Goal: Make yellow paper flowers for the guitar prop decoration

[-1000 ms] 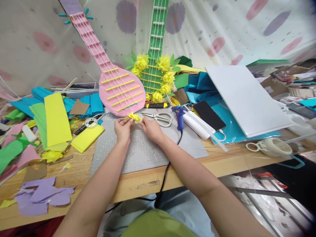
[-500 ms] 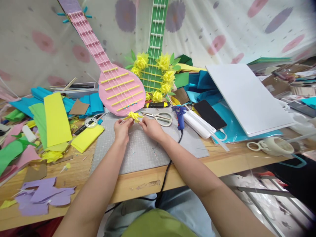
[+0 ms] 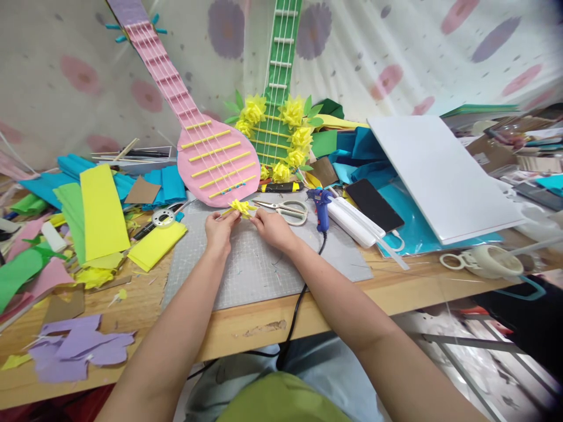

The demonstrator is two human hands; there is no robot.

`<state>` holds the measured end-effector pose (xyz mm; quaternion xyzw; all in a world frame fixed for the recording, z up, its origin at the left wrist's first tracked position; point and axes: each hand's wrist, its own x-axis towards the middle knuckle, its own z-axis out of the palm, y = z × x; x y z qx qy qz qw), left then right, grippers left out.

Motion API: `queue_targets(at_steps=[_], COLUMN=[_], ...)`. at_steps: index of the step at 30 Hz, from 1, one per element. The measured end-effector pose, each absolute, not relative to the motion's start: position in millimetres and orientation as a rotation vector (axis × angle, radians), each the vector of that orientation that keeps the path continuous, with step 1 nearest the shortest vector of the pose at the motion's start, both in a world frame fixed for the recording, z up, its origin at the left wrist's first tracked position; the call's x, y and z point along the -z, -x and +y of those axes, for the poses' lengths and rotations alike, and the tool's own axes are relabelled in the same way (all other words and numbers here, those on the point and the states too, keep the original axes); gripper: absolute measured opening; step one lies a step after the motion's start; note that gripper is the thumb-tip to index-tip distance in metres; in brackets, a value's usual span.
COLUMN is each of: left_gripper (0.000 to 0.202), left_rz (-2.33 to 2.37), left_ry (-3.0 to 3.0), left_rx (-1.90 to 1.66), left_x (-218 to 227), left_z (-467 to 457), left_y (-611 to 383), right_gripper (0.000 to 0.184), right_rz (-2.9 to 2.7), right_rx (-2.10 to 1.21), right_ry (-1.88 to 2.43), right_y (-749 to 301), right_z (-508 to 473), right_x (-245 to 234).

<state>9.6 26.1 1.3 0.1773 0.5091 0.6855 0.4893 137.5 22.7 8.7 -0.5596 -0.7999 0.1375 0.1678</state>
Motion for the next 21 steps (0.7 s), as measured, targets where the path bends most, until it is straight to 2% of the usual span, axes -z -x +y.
queue_targets(at_steps=[5,12,21], left_gripper=[0.034,0.035,0.03], left_rz=[1.227,1.254,1.278], left_ry=[-0.527,-0.56,-0.484], left_rx=[-1.626,-1.69,-1.592], left_x=[-2.7,-0.1,-4.1], left_z=[27.2,27.1,28.7], left_y=[-7.5,-2.5,4.2], right_gripper=[0.026,0.025,0.023], right_rz=[-2.23,-2.252,-2.34], right_rx=[-0.397,-0.442,-0.48], right_ry=[1.585,1.504,1.435], right_y=[-139.4,-141.8,-144.0], right_z=[24.8,24.7,24.7], right_x=[-6.4,-7.0,-9.3])
